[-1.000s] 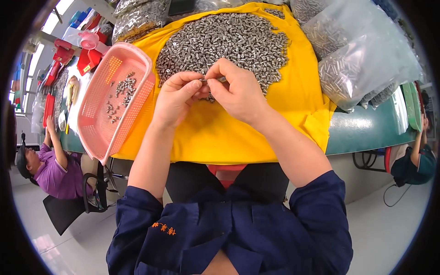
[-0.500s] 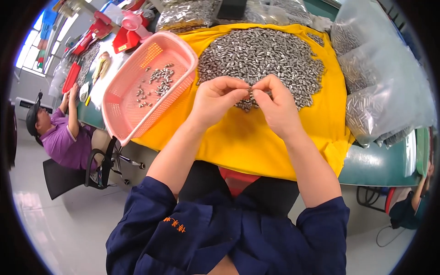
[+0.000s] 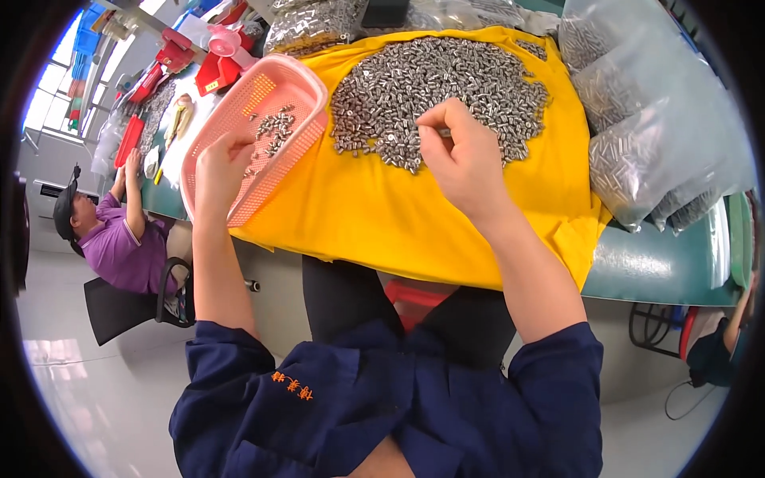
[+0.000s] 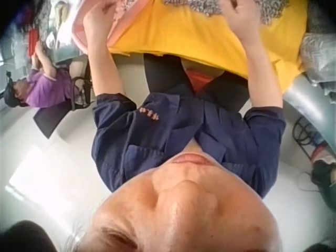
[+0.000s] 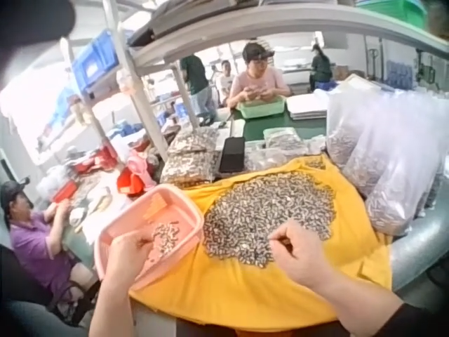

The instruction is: Sorting and inspecting small metal components on a factory assembly line.

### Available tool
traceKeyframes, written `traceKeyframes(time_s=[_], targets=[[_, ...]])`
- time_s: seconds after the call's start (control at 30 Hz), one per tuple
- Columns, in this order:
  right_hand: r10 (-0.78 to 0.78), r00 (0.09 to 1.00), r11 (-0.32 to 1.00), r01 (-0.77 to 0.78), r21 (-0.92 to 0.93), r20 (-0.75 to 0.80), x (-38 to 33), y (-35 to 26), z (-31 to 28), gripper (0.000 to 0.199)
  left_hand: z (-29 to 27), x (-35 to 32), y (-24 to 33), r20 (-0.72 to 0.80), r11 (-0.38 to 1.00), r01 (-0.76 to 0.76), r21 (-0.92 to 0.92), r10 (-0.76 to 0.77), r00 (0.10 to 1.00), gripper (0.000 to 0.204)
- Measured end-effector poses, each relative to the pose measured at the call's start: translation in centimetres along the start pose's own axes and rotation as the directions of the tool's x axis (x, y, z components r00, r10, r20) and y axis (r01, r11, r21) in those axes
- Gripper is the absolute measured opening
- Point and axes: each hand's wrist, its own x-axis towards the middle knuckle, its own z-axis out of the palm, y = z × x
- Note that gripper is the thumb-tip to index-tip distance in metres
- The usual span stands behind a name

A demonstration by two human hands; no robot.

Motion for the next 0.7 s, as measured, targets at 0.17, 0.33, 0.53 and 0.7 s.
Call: traceKeyframes(time_s=[0.17,0.33,0.53,0.7], targets=[[0.001,1.000,0.999,-0.002,-0.042,-0.016,0.0,0.8,-0.3,0.004,2.0,-0.7,3.7,-0.191,0.924,-0.381,0.022,0.378,0.906,0.018],[0.002,1.000,0.997,-0.002,-0.075,-0.007,0.0,0.7,-0.1,0.005,7.8,-2.0,5.0,0.154,0.911,-0.412,0.011,0.405,0.901,0.015],[-0.005,1.000,0.997,0.006,-0.082,0.011,-0.1,0.9,0.0,0.007,10.1,-1.4,4.5,0.153,0.934,-0.355,0.033,0.346,0.926,0.014],[0.012,1.000,0.998,-0.011,-0.069,0.022,0.0,0.8,-0.1,0.007,10.6,-1.0,4.2,0.140,0.930,-0.366,0.038,0.357,0.923,0.012]])
